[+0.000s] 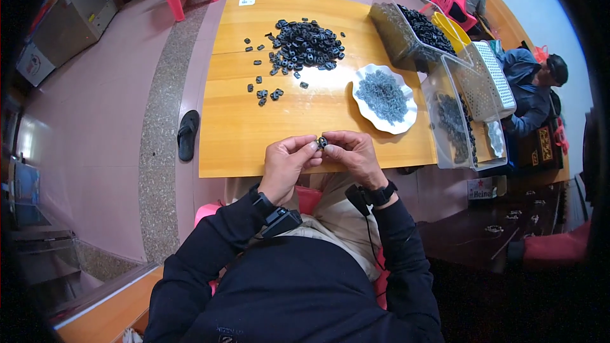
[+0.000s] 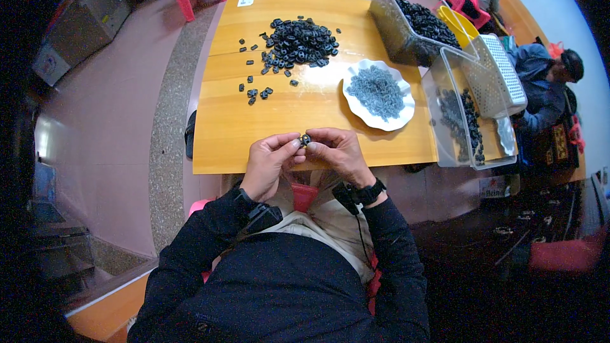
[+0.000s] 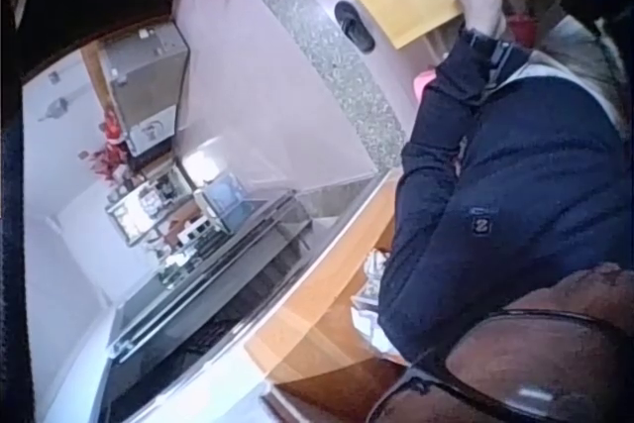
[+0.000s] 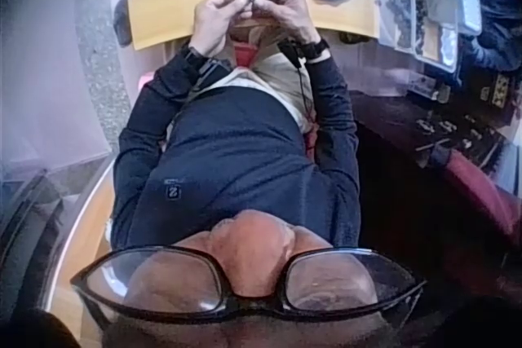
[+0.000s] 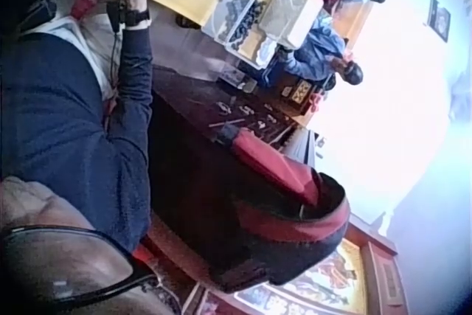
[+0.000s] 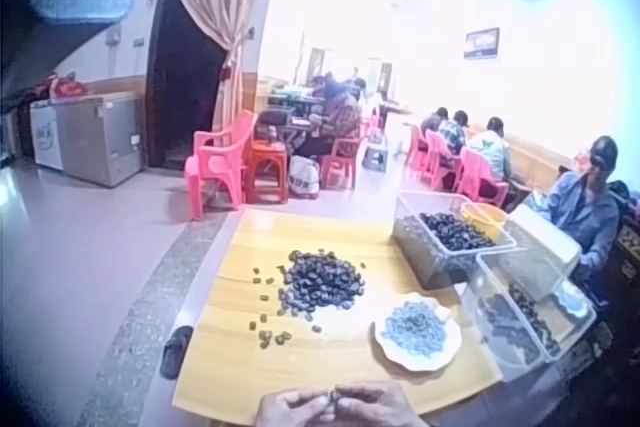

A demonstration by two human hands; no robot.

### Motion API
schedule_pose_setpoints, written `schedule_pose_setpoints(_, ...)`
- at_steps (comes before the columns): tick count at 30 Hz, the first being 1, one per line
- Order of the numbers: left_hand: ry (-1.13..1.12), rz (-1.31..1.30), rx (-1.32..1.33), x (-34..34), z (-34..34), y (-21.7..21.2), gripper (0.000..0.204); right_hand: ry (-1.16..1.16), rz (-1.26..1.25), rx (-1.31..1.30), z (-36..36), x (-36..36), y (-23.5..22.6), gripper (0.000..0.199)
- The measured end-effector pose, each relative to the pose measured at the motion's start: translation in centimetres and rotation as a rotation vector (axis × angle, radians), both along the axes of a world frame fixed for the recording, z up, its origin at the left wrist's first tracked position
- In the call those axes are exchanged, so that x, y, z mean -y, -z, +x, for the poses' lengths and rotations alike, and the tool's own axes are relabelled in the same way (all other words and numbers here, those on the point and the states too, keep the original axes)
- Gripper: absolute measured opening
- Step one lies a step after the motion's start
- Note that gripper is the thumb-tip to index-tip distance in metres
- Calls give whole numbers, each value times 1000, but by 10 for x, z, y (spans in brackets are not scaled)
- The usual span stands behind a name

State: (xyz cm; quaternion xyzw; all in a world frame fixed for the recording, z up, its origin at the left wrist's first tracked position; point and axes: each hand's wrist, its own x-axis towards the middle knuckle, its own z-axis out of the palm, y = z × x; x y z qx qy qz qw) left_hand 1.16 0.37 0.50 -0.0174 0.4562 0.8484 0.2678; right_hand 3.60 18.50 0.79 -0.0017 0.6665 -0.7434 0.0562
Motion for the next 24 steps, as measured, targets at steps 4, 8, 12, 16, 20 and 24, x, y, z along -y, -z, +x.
schedule_pose_setpoints(4,6,-3,2,1,-1,3,20,7,-24,30,0,0,0,27)
schedule_pose_setpoints(8,49,21,47,3,-2,1,21,2,-27,21,1,0,-3,25)
schedule_pose_setpoints(12,96,94,111,4,-3,-2,19,12,-24,21,2,-2,-4,25)
schedule_pose_setpoints(16,116,114,124,4,-2,-2,19,7,-54,-3,4,-6,-2,24)
schedule_pose_setpoints(20,128,115,126,3,-1,-2,19,2,-86,9,5,-7,-2,24)
schedule_pose_setpoints(24,128,106,129,4,0,-5,19,-6,-148,27,7,-2,-8,23)
